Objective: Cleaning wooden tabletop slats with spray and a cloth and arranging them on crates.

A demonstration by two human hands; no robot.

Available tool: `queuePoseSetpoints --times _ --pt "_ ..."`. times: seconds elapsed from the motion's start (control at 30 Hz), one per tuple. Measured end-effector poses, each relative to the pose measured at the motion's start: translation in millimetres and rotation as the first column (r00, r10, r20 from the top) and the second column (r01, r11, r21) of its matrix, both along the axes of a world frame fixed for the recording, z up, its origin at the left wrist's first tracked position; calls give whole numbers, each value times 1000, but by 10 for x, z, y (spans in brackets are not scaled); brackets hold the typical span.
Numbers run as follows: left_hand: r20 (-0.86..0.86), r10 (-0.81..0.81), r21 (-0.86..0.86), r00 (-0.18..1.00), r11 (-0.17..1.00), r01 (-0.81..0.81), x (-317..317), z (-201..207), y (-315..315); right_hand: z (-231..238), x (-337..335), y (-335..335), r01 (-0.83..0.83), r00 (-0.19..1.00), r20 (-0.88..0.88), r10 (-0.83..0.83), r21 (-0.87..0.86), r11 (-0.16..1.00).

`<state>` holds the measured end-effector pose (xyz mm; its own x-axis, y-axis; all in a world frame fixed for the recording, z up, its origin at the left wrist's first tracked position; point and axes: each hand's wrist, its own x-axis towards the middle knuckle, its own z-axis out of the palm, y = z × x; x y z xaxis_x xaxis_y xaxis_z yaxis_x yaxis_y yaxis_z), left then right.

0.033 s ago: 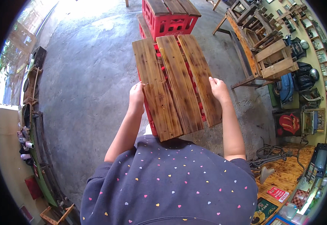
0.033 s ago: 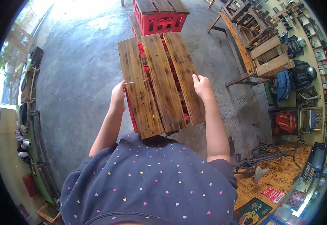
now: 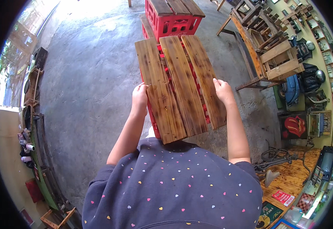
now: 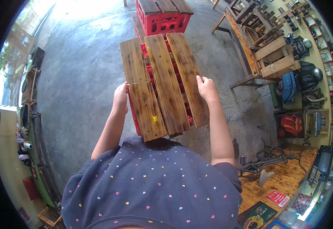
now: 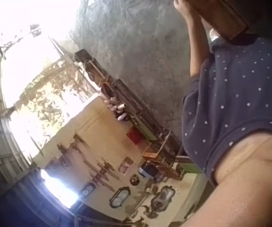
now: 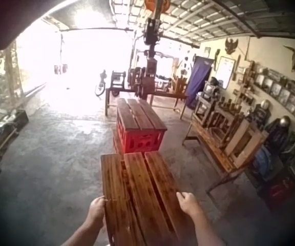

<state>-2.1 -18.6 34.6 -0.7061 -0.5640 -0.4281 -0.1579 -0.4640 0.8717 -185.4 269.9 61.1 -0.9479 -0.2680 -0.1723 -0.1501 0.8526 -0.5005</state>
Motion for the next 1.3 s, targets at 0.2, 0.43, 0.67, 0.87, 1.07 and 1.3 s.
queuePoseSetpoints --times 0.2,0.43,0.67,0.87,1.07,1.3 --pt "12 -2 -168 1000 986 4 -5 -48 -159 14 88 -75 26 1000 3 -27 16 1000" --pt "61 -14 -300 998 953 32 -12 -257 -177 79 115 -40 0 999 38 -3 73 997" --pt "56 -39 -198 998 979 49 30 -161 -235 1 167 -75 -1 992 -125 10 68 998" --pt "42 -32 -234 999 971 41 22 -123 -242 -33 99 -83 11 998 -64 -10 15 1000" --pt "69 -21 -340 997 939 43 32 -240 -280 24 211 -151 17 996 -85 -13 46 999" --pt "48 -14 -322 999 946 29 112 -219 -267 170 299 -219 -4 1000 -29 7 103 995"
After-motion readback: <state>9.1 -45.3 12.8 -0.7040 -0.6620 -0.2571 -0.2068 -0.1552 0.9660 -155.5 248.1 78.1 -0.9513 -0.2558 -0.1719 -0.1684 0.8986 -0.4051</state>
